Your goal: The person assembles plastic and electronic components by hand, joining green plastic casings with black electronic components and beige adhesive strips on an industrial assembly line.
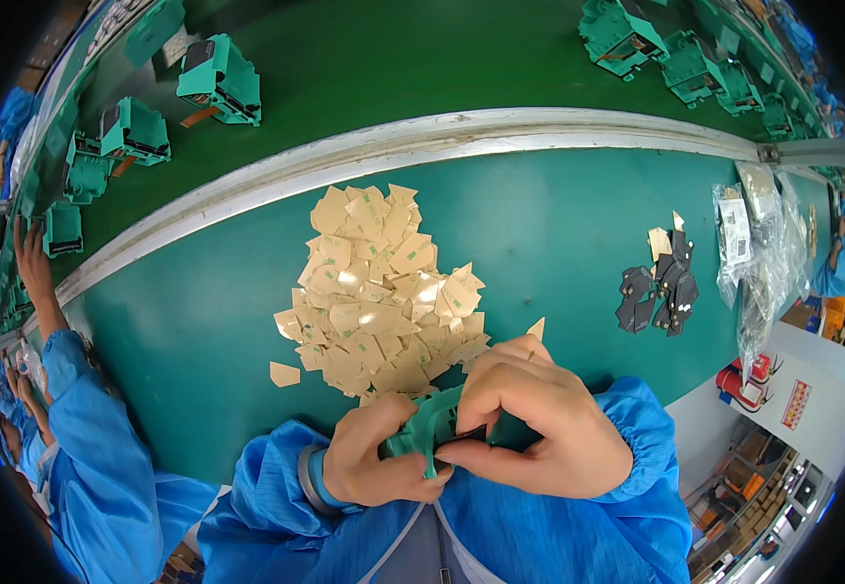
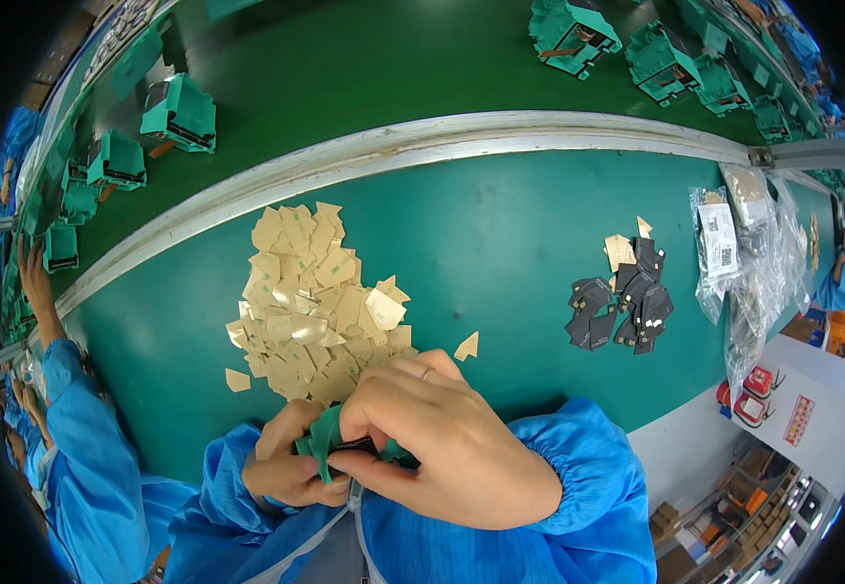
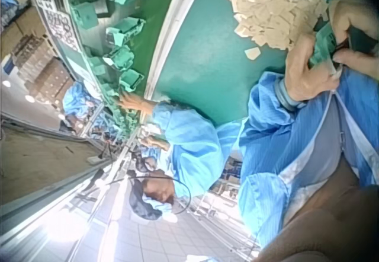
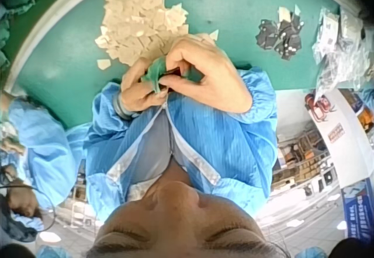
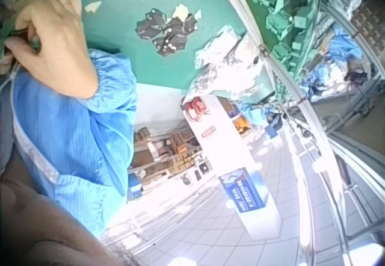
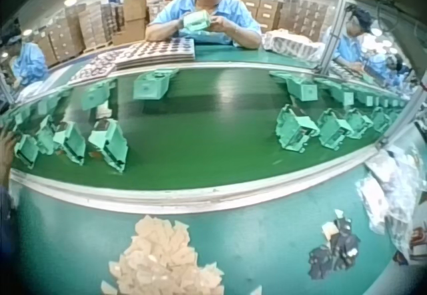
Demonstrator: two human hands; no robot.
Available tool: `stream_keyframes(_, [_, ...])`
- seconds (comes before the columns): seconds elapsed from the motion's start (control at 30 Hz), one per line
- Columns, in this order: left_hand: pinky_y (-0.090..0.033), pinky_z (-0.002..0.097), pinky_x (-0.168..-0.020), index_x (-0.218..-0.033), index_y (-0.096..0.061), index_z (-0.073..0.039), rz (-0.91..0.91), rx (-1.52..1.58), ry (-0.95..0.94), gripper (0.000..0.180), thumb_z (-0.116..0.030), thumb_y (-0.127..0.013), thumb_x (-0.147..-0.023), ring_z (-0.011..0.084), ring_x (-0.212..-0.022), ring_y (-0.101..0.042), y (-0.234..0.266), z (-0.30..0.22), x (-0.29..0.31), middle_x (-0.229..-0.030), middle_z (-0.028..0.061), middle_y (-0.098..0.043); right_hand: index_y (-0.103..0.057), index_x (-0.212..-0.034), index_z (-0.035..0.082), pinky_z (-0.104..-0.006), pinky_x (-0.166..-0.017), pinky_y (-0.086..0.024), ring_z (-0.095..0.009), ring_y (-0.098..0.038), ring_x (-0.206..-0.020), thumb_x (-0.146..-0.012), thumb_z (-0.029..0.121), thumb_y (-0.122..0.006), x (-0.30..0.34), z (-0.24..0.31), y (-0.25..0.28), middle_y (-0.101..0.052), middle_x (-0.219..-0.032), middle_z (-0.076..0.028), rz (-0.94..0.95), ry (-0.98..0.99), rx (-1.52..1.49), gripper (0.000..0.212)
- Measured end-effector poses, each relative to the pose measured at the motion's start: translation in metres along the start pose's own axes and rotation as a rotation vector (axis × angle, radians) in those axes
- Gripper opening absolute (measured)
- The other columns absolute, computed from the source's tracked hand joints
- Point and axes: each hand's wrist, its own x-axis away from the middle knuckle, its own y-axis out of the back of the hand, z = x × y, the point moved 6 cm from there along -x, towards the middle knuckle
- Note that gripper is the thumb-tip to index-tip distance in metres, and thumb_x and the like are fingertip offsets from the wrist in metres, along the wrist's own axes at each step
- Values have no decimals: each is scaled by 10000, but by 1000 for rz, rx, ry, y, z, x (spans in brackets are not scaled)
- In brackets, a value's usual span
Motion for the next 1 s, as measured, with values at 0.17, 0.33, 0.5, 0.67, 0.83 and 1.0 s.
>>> stream_keyframes(0.17, [-368,285,-402,-823,-488,28,78,386,582,283,-14,-683,-622,171,-458,-518,-6,20,13,-594,98,-533,-516,-772,78,-309,-693,-323,-190,-481,-675,-704,51,-684,-2,3,2,-462,-671,-22,36,-6,23,183])
stream_keyframes(0.33, [-367,294,-399,-846,-489,28,154,435,653,306,-23,-688,-620,181,-446,-517,-7,21,21,-595,102,-536,-566,-780,88,-301,-648,-308,-159,-493,-677,-657,20,-728,0,5,1,-552,-715,2,30,31,72,215])
stream_keyframes(0.5, [-368,296,-396,-847,-487,30,161,545,758,308,-14,-684,-615,178,-444,-513,-11,25,32,-587,101,-531,-521,-833,78,-313,-702,-320,-203,-484,-700,-695,57,-687,0,8,-3,-477,-699,-27,53,32,117,217])
stream_keyframes(0.67, [-366,294,-378,-925,-496,26,243,343,242,387,-37,-721,-616,205,-473,-518,-7,15,26,-709,151,-543,-450,-1169,31,-283,-688,-356,-139,-475,-660,-618,37,-774,-1,4,10,-501,-678,-11,-126,-88,238,639])
stream_keyframes(0.83, [-433,333,-457,-1023,-552,-48,-37,224,-171,461,-158,-784,-640,241,-542,-528,5,-9,7,-958,183,-526,-473,-1152,7,-263,-636,-416,-144,-482,-698,-649,-36,-720,-2,6,37,-515,-760,-54,-370,27,461,562])
stream_keyframes(1.0, [-450,336,-650,-1089,-594,-26,166,-173,122,455,-233,-735,-709,273,-760,-549,38,-12,-33,-946,146,-533,-523,-1050,-16,-272,-731,-432,-149,-543,-762,-746,-39,-626,15,14,70,-575,-892,-104,-590,186,140,321])
